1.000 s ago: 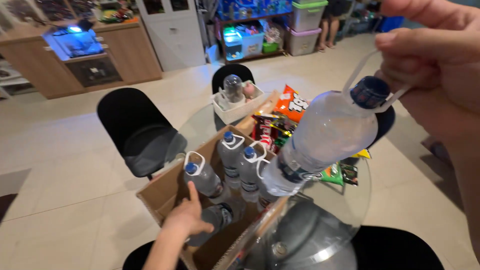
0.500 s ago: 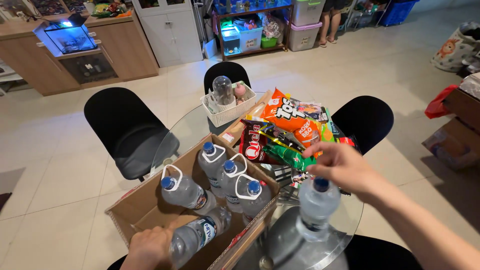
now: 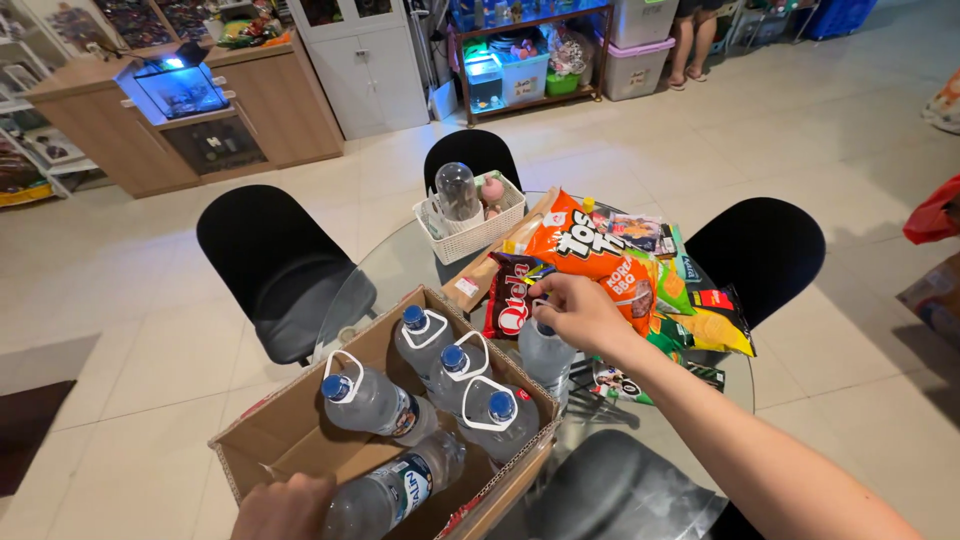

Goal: The recorder unboxes various grocery items, snacks, and water bottles from two cardboard boxes onto a glass table.

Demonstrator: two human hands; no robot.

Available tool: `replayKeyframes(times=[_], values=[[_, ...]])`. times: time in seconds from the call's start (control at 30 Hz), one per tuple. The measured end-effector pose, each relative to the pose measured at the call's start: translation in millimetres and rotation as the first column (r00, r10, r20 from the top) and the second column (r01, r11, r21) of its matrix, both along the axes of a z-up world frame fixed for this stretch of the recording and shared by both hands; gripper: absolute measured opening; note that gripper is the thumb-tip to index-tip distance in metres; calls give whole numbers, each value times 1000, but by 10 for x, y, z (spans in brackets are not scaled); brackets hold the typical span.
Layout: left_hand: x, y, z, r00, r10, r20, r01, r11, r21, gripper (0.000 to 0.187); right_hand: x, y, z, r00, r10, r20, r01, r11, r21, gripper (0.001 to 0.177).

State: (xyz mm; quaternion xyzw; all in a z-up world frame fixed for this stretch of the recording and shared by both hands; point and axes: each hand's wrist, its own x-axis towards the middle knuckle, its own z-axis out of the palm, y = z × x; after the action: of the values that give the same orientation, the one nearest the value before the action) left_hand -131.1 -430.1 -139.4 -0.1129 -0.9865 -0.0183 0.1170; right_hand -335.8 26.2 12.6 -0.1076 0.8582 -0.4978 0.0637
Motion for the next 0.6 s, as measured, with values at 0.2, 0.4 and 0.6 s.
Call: replayKeyframes(times=[0.2,0.4,0.6], values=[[-145,121,324,896,-1,445,-158,934,320,45,20,69,25,1000,4,-14,-3,994,107,30],[-366,1135,1599,795,105,597,-550,539,638,26,266,160,71,740,124,-661,59,967,248,36],[-446,1642,2980,870,162,466,-475,532,701,29,804,148,648,968,128,-217,-112,990,84,46]])
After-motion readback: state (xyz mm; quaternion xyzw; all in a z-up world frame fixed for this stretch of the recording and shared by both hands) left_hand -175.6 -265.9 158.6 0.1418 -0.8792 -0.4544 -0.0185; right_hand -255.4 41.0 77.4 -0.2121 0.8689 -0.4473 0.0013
